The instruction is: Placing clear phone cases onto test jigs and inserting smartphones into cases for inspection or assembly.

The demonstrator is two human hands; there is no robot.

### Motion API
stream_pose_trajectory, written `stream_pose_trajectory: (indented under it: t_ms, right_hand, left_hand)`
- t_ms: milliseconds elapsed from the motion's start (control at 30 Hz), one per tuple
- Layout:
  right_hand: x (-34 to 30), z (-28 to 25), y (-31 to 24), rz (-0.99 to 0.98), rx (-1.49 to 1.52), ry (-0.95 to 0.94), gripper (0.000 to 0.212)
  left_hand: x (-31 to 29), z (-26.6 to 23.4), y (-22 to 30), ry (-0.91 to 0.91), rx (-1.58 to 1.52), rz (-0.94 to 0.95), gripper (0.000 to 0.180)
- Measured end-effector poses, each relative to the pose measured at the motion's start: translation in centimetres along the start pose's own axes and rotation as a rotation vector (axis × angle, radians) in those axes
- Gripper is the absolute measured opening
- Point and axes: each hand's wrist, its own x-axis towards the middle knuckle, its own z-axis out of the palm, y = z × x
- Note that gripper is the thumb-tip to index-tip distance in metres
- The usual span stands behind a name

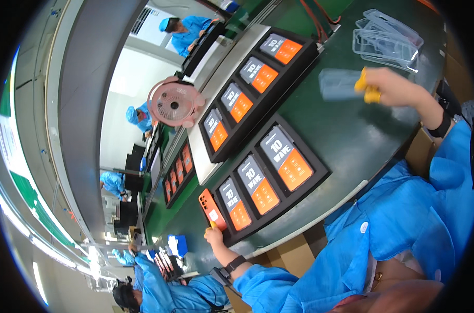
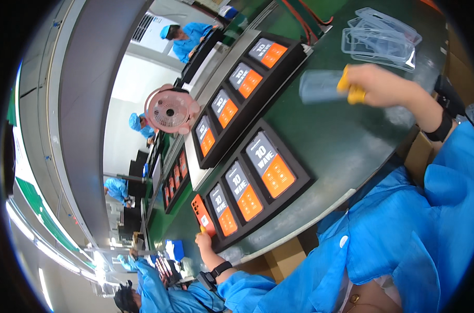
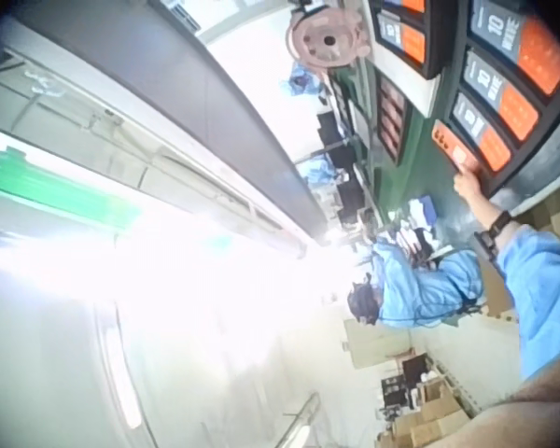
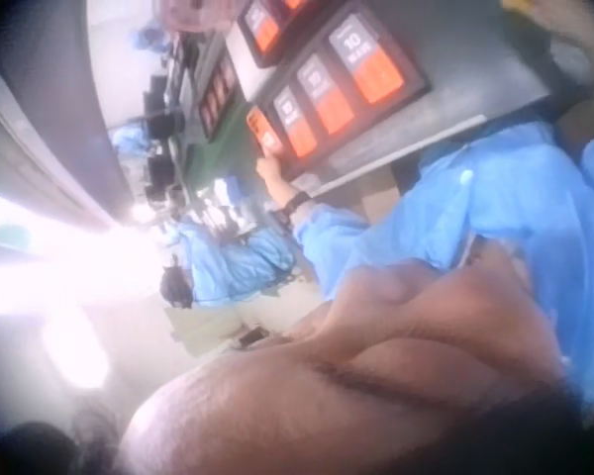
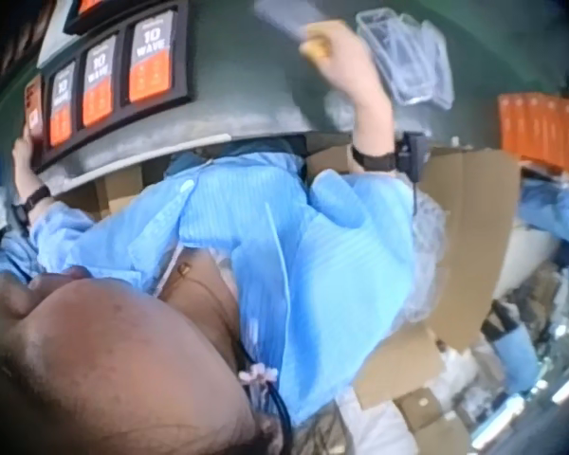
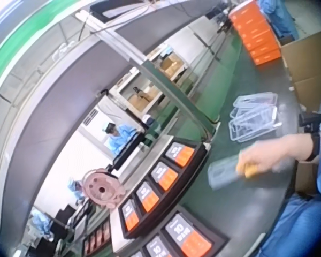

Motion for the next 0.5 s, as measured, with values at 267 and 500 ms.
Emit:
stream_pose_trajectory:
  t_ms: [267,500]
  right_hand:
    - [-1.0,2.9,5.1,-0.085,-0.084,-0.360,0.021]
    - [-0.3,-1.5,3.3,-0.185,-0.247,-0.038,0.024]
  left_hand:
    - [4.1,3.3,-1.7,-0.245,-0.546,-0.112,0.028]
    - [0.9,-4.9,2.6,-0.490,-1.080,-0.143,0.018]
